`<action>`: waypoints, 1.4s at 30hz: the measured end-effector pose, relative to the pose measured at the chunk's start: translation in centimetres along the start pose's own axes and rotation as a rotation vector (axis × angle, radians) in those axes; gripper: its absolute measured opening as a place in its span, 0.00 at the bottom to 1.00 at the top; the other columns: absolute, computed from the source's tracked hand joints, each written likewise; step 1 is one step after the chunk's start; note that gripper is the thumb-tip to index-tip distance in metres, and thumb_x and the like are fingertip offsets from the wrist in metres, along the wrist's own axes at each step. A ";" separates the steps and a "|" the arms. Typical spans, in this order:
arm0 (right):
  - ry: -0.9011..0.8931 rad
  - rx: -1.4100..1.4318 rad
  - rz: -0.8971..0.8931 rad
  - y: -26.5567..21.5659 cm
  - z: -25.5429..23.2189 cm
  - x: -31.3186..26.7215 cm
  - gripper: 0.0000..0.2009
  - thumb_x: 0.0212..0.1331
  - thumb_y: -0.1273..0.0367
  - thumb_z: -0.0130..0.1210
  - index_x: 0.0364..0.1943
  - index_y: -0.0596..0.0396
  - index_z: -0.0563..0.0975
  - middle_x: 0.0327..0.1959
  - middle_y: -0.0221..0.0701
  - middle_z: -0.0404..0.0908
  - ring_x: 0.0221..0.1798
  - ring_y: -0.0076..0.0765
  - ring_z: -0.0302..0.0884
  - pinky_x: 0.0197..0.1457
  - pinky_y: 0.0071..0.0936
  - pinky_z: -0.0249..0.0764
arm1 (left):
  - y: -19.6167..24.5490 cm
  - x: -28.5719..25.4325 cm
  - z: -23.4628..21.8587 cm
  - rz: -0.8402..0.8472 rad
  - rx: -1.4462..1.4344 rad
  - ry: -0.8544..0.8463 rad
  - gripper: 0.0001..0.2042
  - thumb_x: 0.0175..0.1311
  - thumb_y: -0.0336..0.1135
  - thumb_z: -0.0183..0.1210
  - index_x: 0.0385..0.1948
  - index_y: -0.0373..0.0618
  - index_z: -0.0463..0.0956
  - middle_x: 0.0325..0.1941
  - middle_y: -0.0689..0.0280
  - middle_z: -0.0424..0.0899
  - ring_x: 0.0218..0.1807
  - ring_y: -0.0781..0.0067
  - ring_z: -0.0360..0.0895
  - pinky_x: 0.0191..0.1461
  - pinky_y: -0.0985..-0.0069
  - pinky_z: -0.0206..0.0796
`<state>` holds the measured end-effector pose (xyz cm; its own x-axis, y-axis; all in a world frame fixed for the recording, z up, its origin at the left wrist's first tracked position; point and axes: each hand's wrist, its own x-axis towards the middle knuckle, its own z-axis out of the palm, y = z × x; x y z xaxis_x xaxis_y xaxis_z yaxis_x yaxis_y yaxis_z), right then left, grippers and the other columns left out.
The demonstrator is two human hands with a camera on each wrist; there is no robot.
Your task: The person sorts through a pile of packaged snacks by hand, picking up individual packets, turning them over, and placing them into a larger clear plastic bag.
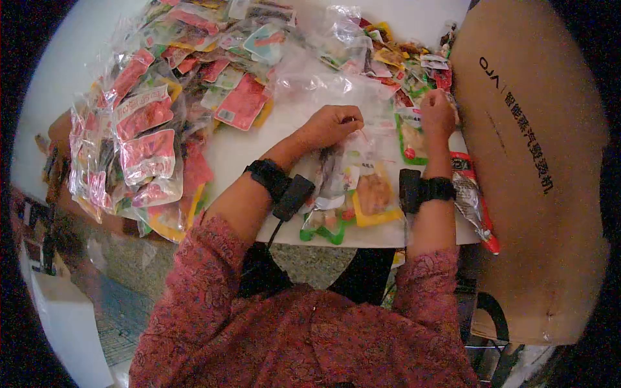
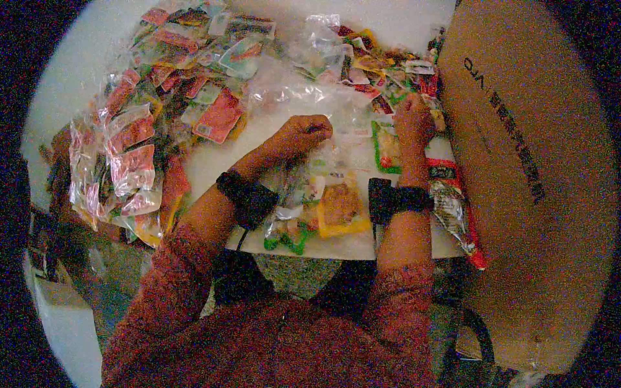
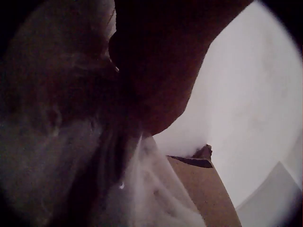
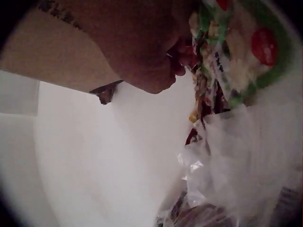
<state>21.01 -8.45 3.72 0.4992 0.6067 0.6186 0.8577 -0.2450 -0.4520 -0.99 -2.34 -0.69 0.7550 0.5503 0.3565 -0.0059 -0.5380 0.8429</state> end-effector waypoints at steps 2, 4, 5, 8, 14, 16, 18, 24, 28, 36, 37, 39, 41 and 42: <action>-0.058 -0.057 -0.019 0.0 1.0 -0.4 0.11 0.52 0.63 0.41 0.25 0.55 0.71 0.25 0.43 0.74 0.29 0.48 0.73 0.31 0.40 0.68 | -0.7 0.2 0.1 -0.002 -0.023 -0.034 0.06 0.53 0.33 0.51 0.24 0.41 0.70 0.17 0.69 0.69 0.22 0.83 0.63 0.27 0.82 0.59; -0.115 -0.116 -0.045 0.5 2.0 -0.6 0.10 0.52 0.64 0.42 0.27 0.55 0.72 0.27 0.43 0.75 0.32 0.49 0.73 0.34 0.40 0.68 | -0.7 0.2 0.0 -0.039 0.041 -0.085 0.06 0.52 0.33 0.51 0.24 0.41 0.71 0.18 0.66 0.71 0.23 0.80 0.66 0.29 0.80 0.61; -0.155 -0.044 -0.084 0.7 2.5 -0.6 0.10 0.52 0.65 0.42 0.30 0.54 0.72 0.29 0.43 0.75 0.35 0.48 0.72 0.36 0.40 0.68 | -0.7 0.3 0.0 -0.034 0.038 -0.080 0.06 0.52 0.33 0.51 0.24 0.41 0.71 0.18 0.66 0.71 0.23 0.80 0.66 0.29 0.80 0.61; -0.232 0.070 -0.200 0.8 3.8 -0.7 0.11 0.51 0.68 0.41 0.38 0.52 0.72 0.34 0.43 0.74 0.39 0.48 0.71 0.42 0.39 0.67 | -0.7 0.3 0.0 -0.089 0.125 -0.067 0.07 0.52 0.36 0.51 0.25 0.43 0.72 0.20 0.64 0.74 0.24 0.74 0.70 0.30 0.78 0.63; -0.367 0.340 -0.115 1.0 6.3 -0.5 0.16 0.53 0.67 0.42 0.46 0.54 0.69 0.41 0.39 0.73 0.45 0.40 0.69 0.49 0.30 0.63 | -1.2 0.4 0.0 0.043 0.193 -0.025 0.08 0.51 0.38 0.52 0.26 0.43 0.72 0.23 0.62 0.76 0.27 0.68 0.73 0.33 0.75 0.64; -0.440 0.474 -0.031 1.7 6.8 0.2 0.17 0.54 0.65 0.42 0.48 0.57 0.68 0.44 0.34 0.73 0.48 0.31 0.67 0.51 0.22 0.60 | -1.1 0.5 -0.1 0.062 0.264 -0.024 0.09 0.52 0.39 0.51 0.26 0.44 0.72 0.24 0.62 0.76 0.28 0.66 0.73 0.33 0.75 0.64; -0.234 0.587 -0.032 2.3 6.7 0.6 0.17 0.54 0.62 0.43 0.43 0.60 0.70 0.37 0.42 0.74 0.38 0.40 0.72 0.44 0.30 0.66 | -1.1 0.4 -0.1 0.041 0.256 -0.036 0.09 0.52 0.39 0.51 0.26 0.44 0.72 0.25 0.62 0.76 0.28 0.64 0.73 0.33 0.74 0.64; 0.230 0.833 0.151 -0.9 0.3 1.1 0.12 0.52 0.69 0.48 0.40 0.59 0.73 0.35 0.29 0.74 0.34 0.22 0.69 0.37 0.18 0.67 | -0.5 0.3 0.0 -0.046 0.032 0.033 0.12 0.55 0.43 0.48 0.26 0.42 0.72 0.19 0.65 0.72 0.23 0.71 0.70 0.28 0.77 0.61; 0.275 1.086 0.123 0.0 -0.3 1.3 0.06 0.49 0.73 0.49 0.33 0.55 0.72 0.30 0.28 0.73 0.27 0.25 0.69 0.28 0.22 0.68 | 1.5 -0.4 -0.4 -0.205 -0.400 0.045 0.17 0.59 0.48 0.43 0.27 0.41 0.70 0.14 0.71 0.64 0.16 0.83 0.61 0.18 0.84 0.54; 0.032 1.564 0.286 -2.2 -1.0 0.8 0.08 0.48 0.74 0.48 0.34 0.57 0.71 0.31 0.31 0.73 0.32 0.29 0.71 0.35 0.25 0.70 | 1.6 -0.4 -0.6 -0.297 -0.637 -0.036 0.20 0.59 0.52 0.40 0.34 0.43 0.68 0.15 0.72 0.64 0.12 0.84 0.57 0.13 0.85 0.48; -0.036 1.597 0.289 -2.4 -1.0 0.8 0.08 0.49 0.75 0.47 0.36 0.60 0.70 0.32 0.30 0.72 0.35 0.27 0.71 0.40 0.25 0.70 | 1.6 -0.4 -0.5 -0.265 -0.680 -0.079 0.21 0.59 0.53 0.40 0.35 0.42 0.68 0.16 0.72 0.65 0.12 0.85 0.58 0.12 0.86 0.47; -0.114 1.530 0.228 -3.4 -0.1 0.0 0.08 0.50 0.74 0.47 0.36 0.60 0.70 0.33 0.31 0.72 0.36 0.28 0.71 0.41 0.25 0.70 | 1.6 -0.1 -0.4 -0.252 -0.735 -0.100 0.20 0.58 0.52 0.42 0.36 0.42 0.68 0.19 0.71 0.68 0.15 0.84 0.62 0.15 0.85 0.52; -0.186 1.467 0.171 -4.8 0.7 -1.0 0.08 0.50 0.74 0.47 0.36 0.60 0.70 0.34 0.32 0.72 0.37 0.28 0.71 0.42 0.25 0.69 | 1.8 0.0 0.1 -0.243 -0.784 -0.123 0.20 0.58 0.51 0.44 0.37 0.42 0.68 0.22 0.70 0.72 0.17 0.83 0.67 0.17 0.84 0.58; -0.249 1.550 0.203 -5.9 0.7 -1.6 0.08 0.50 0.73 0.47 0.36 0.59 0.70 0.34 0.31 0.72 0.37 0.28 0.71 0.41 0.24 0.69 | 2.4 -0.1 0.6 -0.229 -0.768 -0.049 0.18 0.58 0.48 0.45 0.39 0.42 0.67 0.26 0.69 0.74 0.22 0.82 0.70 0.23 0.83 0.62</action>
<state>15.05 -7.51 4.94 0.4202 0.8031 0.4224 -0.2487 0.5496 -0.7975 -0.72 -4.10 1.09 0.8197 0.5559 0.1382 -0.2835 0.1839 0.9412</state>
